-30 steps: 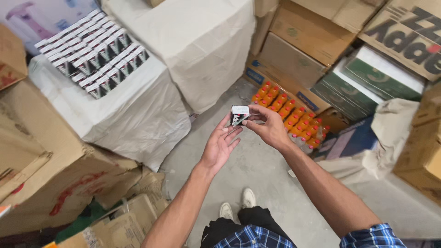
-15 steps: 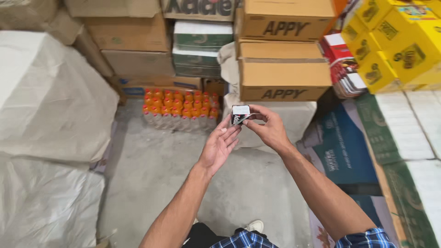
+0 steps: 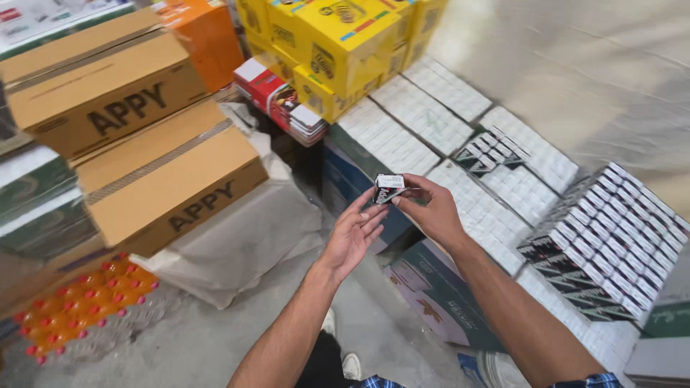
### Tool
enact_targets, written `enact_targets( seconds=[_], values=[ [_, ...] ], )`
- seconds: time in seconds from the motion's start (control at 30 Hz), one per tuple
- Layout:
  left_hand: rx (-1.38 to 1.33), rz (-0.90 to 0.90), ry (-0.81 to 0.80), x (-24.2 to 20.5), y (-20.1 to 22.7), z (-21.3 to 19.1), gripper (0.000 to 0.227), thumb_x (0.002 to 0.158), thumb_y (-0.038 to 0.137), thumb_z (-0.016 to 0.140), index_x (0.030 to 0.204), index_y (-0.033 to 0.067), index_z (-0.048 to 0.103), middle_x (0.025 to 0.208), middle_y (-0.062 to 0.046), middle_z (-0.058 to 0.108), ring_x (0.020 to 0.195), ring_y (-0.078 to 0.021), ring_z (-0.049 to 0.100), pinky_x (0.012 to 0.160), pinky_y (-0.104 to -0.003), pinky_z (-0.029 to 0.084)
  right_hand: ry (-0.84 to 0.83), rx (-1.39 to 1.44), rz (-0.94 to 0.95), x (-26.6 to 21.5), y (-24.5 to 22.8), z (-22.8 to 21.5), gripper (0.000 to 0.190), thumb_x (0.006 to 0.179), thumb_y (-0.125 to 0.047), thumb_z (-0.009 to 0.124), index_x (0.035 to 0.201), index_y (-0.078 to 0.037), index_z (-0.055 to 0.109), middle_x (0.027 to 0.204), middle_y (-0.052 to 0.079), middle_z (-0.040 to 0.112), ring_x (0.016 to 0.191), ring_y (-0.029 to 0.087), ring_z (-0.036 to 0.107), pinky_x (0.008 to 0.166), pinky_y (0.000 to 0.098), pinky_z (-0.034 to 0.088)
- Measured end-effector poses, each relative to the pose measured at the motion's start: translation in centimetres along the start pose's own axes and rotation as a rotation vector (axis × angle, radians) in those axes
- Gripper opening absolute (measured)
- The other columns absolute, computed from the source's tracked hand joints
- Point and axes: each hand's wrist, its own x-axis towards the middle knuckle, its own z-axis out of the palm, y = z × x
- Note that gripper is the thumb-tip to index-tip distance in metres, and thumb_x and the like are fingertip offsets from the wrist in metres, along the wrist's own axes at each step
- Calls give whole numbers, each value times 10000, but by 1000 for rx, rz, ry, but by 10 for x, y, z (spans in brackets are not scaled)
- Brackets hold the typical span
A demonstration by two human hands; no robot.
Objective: The person repeatedly picks up small white boxes from a pile on a white sack and places them onto a growing stack on a nearby table. The person handles the boxes one at a time, walking back and forth between the two locations throughout the clip.
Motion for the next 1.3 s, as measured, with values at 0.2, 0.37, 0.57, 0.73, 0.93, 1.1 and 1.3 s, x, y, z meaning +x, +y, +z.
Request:
enact_targets(
  seconds=[0.2, 0.37, 0.57, 0.73, 0.93, 1.1, 1.3],
  values=[
    [55, -199, -139, 115, -42, 47, 689, 881, 155, 534, 1554, 269, 437, 1414, -150, 603, 1358, -219, 549, 1061, -349, 474, 224, 23, 88, 30, 54, -104, 561, 798, -39, 837, 1329, -57, 655, 1209, 151, 699, 1007, 194, 708, 773, 301, 626],
    [126, -360, -216, 185, -53, 83, 669, 900, 156, 518, 1554, 267, 434, 1408, -125, 605, 1373, -208, 532, 1061, -332, 470, 376, -7, 151, 49, 83, -160, 528, 809, -40, 823, 1313, -63, 667, 1197, 139, 713, 1028, 198, 713, 792, 300, 623],
    [189, -517, -282, 259, -65, 102, 656, 909, 166, 522, 1551, 266, 431, 1408, -101, 610, 1361, -194, 542, 1048, -312, 485, 537, 26, 228, 71, 100, -198, 533, 794, -28, 828, 1294, -18, 645, 1207, 185, 698, 1072, 267, 697, 876, 398, 607],
    [233, -603, -334, 291, -81, 111, 729, 936, 222, 608, 1602, 271, 315, 1575, -70, 444, 1450, -229, 421, 1105, -356, 415, 639, 48, 324, 80, 112, -212, 521, 798, 31, 772, 1298, -16, 635, 1239, 199, 663, 1094, 316, 697, 817, 398, 636],
    [283, -692, -407, 317, -121, 106, 912, 952, 187, 704, 1643, 256, 113, 1710, -77, 96, 1547, -300, 191, 1184, -425, 285, 672, -75, 407, 87, 160, -239, 491, 790, 38, 773, 1262, -11, 647, 1190, 216, 676, 1068, 339, 711, 845, 432, 635],
    [324, -746, -403, 329, -139, 121, 924, 951, 247, 722, 1642, 208, 110, 1714, -77, 56, 1559, -321, 122, 1199, -462, 223, 669, -162, 519, 92, 200, -257, 478, 815, 15, 768, 1274, -22, 636, 1208, 223, 665, 1101, 364, 693, 885, 456, 613],
    [393, -765, -350, 351, -165, 126, 978, 931, 287, 752, 1644, 208, 87, 1714, -96, 18, 1562, -342, 56, 1211, -553, 130, 654, -170, 576, 113, 232, -272, 462, 820, 36, 734, 1265, -43, 637, 1224, 229, 653, 1098, 364, 696, 913, 455, 602]
  ],
)
